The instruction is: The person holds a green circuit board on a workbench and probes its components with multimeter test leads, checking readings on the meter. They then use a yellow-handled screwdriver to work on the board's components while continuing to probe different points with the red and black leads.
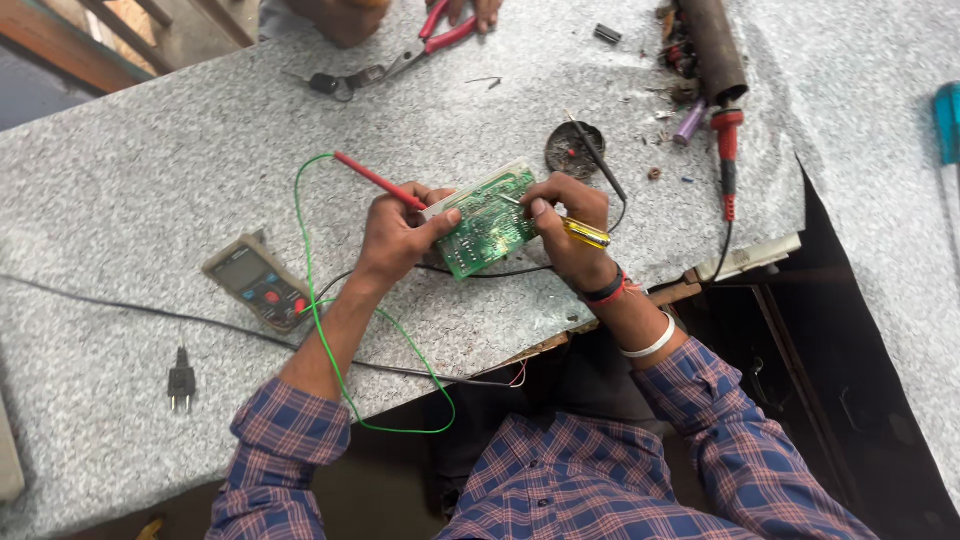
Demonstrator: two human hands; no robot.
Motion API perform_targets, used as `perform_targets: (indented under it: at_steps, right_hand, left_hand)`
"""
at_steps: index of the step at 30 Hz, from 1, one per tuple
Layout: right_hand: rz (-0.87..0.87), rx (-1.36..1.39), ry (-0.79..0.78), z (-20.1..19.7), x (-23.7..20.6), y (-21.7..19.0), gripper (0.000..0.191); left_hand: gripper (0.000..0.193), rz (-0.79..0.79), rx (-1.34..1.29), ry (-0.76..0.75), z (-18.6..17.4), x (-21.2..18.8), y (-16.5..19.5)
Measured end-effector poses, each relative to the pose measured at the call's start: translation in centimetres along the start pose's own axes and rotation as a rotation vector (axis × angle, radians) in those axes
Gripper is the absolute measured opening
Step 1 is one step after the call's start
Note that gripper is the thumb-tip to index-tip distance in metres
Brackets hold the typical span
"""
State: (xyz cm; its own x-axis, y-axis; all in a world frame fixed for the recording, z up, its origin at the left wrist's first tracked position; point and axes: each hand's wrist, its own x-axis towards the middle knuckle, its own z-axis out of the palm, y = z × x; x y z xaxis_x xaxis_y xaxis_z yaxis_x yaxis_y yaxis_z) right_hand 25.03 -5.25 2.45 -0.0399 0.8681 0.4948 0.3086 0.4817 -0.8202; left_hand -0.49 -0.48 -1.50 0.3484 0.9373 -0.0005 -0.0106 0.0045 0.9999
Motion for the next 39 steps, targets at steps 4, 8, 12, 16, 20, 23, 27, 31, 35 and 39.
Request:
perform_targets:
  at_steps: [4,8,12,16,20,23,27,31,35,39]
  right_hand:
    - [-0.071,-0.073,0.009,0.1,0.4,-1.1,0.004]
    - [-0.122,-0.118,-0.068,0.0,1.0,-2.0,0.009]
    - [-0.186,-0.132,-0.123,0.0,1.3,-1.8,0.009]
    - [-0.043,-0.119,-0.099,0.1,1.1,-1.1,0.006]
    - [-0.065,-0.084,-0.133,-0.2,0.6,-0.6,0.009]
    - [-0.095,-0.084,-0.131,-0.3,0.6,-0.3,0.008]
    - [-0.132,-0.093,-0.16,-0.3,0.7,-0.2,0.009]
    - [-0.108,-0.097,-0.125,-0.3,0.6,-0.1,0.011]
    - [-0.13,-0.072,-0.153,-0.2,0.7,0.0,0.011]
    - [-0.125,-0.077,-0.142,-0.2,0.7,-0.1,0.012]
  left_hand:
    - [0.027,-0.072,-0.027,0.008,0.3,-0.1,0.3]
    - [0.027,-0.028,-0.026,-0.008,0.4,0.1,0.6]
    - [0.03,-0.006,0.11,-0.02,0.3,-0.1,0.8]
    - [0.031,0.028,0.166,-0.041,0.3,-0.1,1.0]
    - [0.032,0.034,0.182,-0.064,0.2,-0.1,1.2]
    - [0.033,0.037,0.188,-0.077,0.3,0.0,1.3]
    - [0.033,0.028,0.164,-0.081,0.4,-0.1,1.4]
    - [0.034,0.029,0.225,-0.068,0.4,0.0,1.4]
    - [0.034,0.025,0.218,-0.069,0.5,0.0,1.4]
    - [0.035,0.027,0.237,-0.062,0.5,0.0,1.4]
